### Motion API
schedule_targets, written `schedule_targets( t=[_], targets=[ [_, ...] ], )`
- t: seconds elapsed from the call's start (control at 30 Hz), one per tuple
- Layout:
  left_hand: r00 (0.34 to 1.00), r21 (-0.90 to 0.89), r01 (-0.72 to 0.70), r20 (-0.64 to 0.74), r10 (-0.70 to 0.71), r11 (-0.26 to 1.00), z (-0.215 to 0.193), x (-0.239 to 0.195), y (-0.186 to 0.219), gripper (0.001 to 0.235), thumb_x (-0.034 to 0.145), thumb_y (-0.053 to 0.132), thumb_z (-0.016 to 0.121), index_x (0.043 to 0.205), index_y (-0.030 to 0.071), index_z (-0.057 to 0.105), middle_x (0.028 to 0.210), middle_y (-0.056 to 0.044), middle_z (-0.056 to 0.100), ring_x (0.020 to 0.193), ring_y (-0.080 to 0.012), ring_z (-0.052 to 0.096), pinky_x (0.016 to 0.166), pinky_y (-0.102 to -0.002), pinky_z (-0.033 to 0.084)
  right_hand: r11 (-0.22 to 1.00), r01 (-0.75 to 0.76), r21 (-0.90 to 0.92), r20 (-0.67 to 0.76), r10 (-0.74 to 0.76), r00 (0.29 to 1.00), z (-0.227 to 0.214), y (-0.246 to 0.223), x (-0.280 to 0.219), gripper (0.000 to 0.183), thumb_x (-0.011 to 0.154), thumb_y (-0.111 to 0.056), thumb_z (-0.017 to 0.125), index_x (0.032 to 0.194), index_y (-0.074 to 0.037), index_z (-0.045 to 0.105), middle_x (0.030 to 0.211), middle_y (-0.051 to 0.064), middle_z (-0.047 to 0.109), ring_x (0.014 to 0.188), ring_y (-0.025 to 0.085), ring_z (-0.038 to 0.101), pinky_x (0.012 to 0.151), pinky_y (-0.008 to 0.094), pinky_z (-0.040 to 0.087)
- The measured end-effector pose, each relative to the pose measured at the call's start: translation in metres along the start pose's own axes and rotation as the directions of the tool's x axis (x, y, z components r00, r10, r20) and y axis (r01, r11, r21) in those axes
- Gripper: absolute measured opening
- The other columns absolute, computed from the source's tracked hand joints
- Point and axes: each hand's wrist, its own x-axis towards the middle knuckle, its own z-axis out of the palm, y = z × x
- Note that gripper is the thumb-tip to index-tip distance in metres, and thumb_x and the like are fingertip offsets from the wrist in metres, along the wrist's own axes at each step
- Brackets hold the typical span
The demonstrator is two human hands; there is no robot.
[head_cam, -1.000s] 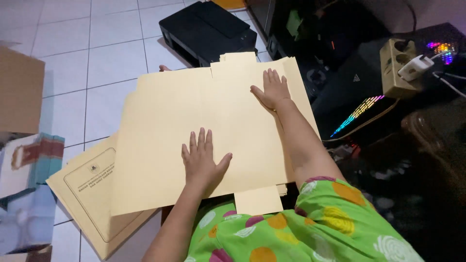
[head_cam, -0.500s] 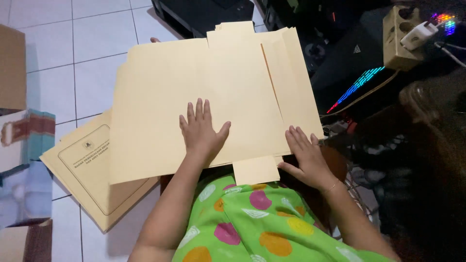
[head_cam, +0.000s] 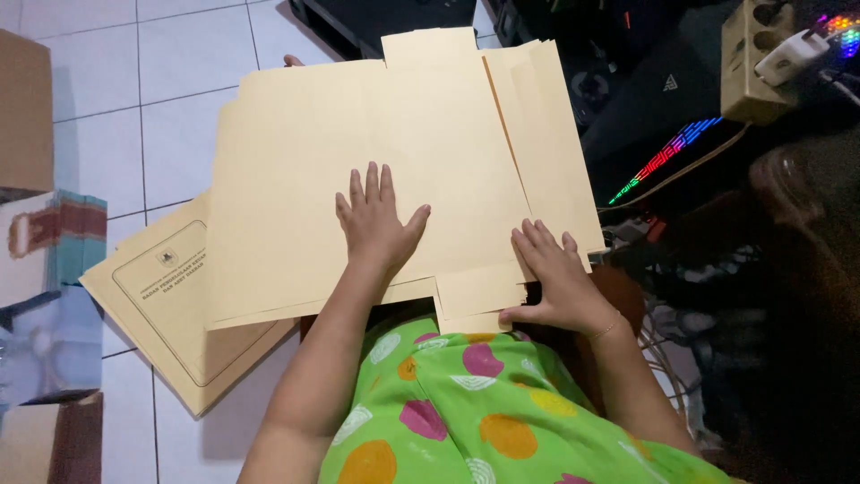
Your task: Flipping through and smoothing out a stack of large yellow printed folders while sitting on the floor.
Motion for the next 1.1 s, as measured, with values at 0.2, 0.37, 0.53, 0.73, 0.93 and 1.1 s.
schedule_targets(
  t=[0.2,0.37,0.53,0.73,0.93,1.1],
  targets=[
    [1.000,-0.022,-0.023,0.005,0.023,0.999,0.000,0.000,-0.002,0.089,0.098,0.065,0.037,0.162,0.005,0.022,0.171,-0.018,0.014,0.158,-0.0394,0.005,0.123,-0.065,0.006,0.979,-0.044,0.197,-0.112,0.068,0.991,0.004,0.000,0.007,0.106,0.079,-0.072,0.071,0.160,-0.014,0.034,0.161,0.019,0.038,0.153,0.039,0.025,0.119,0.069,0.009],
    [1.000,-0.002,-0.025,-0.002,0.025,1.000,0.002,0.003,-0.004,0.089,0.098,0.064,0.036,0.162,0.005,0.022,0.171,-0.018,0.014,0.158,-0.0391,0.005,0.123,-0.065,0.006,0.954,-0.252,0.164,-0.179,0.280,0.943,0.003,-0.013,0.047,0.083,0.099,-0.063,0.050,0.159,-0.007,0.033,0.158,0.023,0.041,0.151,0.038,0.032,0.118,0.065,0.020],
    [0.999,-0.017,-0.024,-0.029,0.023,1.000,0.007,0.005,-0.008,0.077,0.102,0.055,0.031,0.163,0.008,0.023,0.171,-0.016,0.016,0.158,-0.0376,0.006,0.122,-0.064,0.006,0.930,-0.361,-0.076,-0.139,0.348,0.927,0.007,-0.048,0.079,0.089,0.103,-0.064,0.038,0.160,0.003,0.025,0.164,0.034,0.021,0.155,0.047,0.014,0.120,0.067,0.010],
    [0.998,0.010,-0.059,-0.037,0.060,0.998,0.001,-0.008,-0.014,0.073,0.104,0.050,0.030,0.162,0.007,0.025,0.171,-0.016,0.018,0.158,-0.0379,0.008,0.122,-0.064,0.007,0.965,-0.202,-0.170,0.119,0.223,0.968,0.022,-0.130,0.095,0.077,0.106,-0.057,0.023,0.163,-0.007,0.013,0.170,0.021,0.007,0.158,0.034,-0.003,0.122,0.059,-0.008],
    [0.999,-0.019,-0.039,-0.015,0.039,0.999,-0.009,-0.029,-0.024,0.073,0.104,0.050,0.030,0.161,0.004,0.026,0.170,-0.018,0.019,0.158,-0.0390,0.009,0.122,-0.064,0.007,0.982,0.024,-0.190,0.154,0.005,0.988,0.035,-0.094,0.089,0.077,0.105,-0.059,0.011,0.165,-0.010,0.015,0.171,0.018,0.011,0.158,0.034,0.003,0.123,0.055,0.001],
    [1.000,-0.005,-0.009,0.003,0.009,1.000,-0.006,-0.032,-0.022,0.074,0.104,0.052,0.029,0.162,0.006,0.025,0.170,-0.018,0.017,0.158,-0.0380,0.006,0.121,-0.065,0.005,0.961,-0.129,-0.243,0.008,0.136,0.991,0.017,-0.060,0.076,0.072,0.107,-0.052,0.024,0.162,-0.006,0.023,0.167,0.023,0.023,0.157,0.037,0.016,0.122,0.055,0.016]
  ],
)
